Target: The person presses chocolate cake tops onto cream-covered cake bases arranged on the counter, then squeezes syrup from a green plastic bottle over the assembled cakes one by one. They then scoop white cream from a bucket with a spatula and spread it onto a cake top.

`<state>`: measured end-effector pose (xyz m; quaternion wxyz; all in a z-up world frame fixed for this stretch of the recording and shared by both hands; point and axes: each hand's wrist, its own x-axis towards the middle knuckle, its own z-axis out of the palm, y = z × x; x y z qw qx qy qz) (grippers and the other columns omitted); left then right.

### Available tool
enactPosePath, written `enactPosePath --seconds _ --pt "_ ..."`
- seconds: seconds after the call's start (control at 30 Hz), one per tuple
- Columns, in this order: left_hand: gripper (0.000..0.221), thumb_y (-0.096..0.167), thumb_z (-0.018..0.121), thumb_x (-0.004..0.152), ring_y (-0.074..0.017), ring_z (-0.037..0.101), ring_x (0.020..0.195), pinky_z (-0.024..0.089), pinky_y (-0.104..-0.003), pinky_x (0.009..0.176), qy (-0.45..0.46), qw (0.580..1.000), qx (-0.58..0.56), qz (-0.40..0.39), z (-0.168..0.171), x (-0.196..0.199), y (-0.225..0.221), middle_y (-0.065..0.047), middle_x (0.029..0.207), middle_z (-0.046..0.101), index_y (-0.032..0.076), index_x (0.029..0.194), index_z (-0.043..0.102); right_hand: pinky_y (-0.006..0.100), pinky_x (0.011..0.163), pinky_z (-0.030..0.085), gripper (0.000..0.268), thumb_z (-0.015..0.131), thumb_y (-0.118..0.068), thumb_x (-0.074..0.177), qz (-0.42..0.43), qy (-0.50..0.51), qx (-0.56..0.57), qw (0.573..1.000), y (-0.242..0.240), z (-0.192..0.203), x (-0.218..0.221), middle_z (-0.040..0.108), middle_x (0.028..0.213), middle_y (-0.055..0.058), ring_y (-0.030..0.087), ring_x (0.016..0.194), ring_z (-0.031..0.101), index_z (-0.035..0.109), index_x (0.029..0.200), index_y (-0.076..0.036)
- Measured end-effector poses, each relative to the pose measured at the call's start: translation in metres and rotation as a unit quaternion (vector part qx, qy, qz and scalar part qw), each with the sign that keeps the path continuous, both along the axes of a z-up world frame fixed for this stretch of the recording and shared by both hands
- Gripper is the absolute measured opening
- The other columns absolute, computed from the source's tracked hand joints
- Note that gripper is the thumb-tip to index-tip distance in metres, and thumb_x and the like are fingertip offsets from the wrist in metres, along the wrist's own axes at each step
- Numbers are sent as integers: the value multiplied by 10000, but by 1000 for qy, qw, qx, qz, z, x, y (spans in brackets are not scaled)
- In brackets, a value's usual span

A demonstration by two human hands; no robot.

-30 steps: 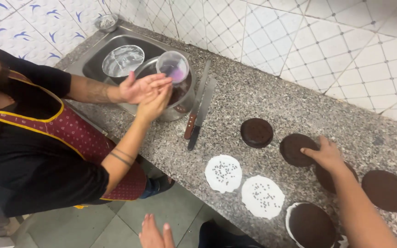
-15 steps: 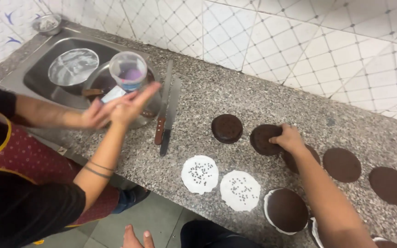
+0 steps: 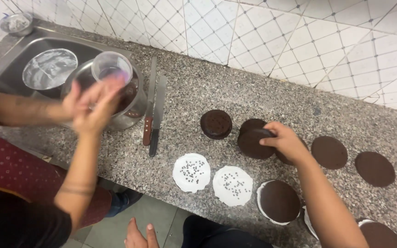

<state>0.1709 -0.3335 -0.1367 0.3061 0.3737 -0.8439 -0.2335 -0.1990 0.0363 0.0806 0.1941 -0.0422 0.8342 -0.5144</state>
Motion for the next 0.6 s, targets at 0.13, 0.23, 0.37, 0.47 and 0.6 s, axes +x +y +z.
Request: enactPosePath --seconds 0.13,0.23,0.37,0.47,0.6 --pt "640 329 631 933 -458 585 1237 367 -636 1149 10 999 10 -32 13 -1 -1 -264 1394 589 -22 1455 514 315 862 567 389 778 -17 751 -41 47 -328 943 20 22 30 724 1030 43 156 957 694 619 1102 -77" --pt "681 327 632 926 -458 544 1284 330 -636 1152 -8 998 20 -53 29 -2 1 -274 1430 551 -34 1480 473 324 888 557 449 794 -20 757 -72 79 -204 973 12 29 57 739 1087 57 170 991 696 667 1185 -68" --pt "701 314 634 916 -431 492 1352 259 -623 1182 -24 996 48 -76 39 -16 4 -262 1475 516 -17 1502 437 377 855 570 449 806 -108 800 -35 239 83 967 -18 1 94 744 1126 103 249 997 718 701 1235 -72" --pt "687 315 622 924 -413 487 1362 235 -608 1196 -22 994 62 -85 58 -27 8 -247 1473 521 -2 1503 431 393 867 576 391 737 -82 803 27 370 133 919 -33 -41 117 739 1124 140 293 1011 714 714 1193 -74" --pt "671 322 608 944 -402 473 1371 220 -597 1195 -49 990 81 -100 73 -34 13 -236 1473 516 9 1507 417 404 865 583 313 671 -28 812 71 480 179 856 -55 -50 143 745 1088 113 294 992 713 717 1118 -79"
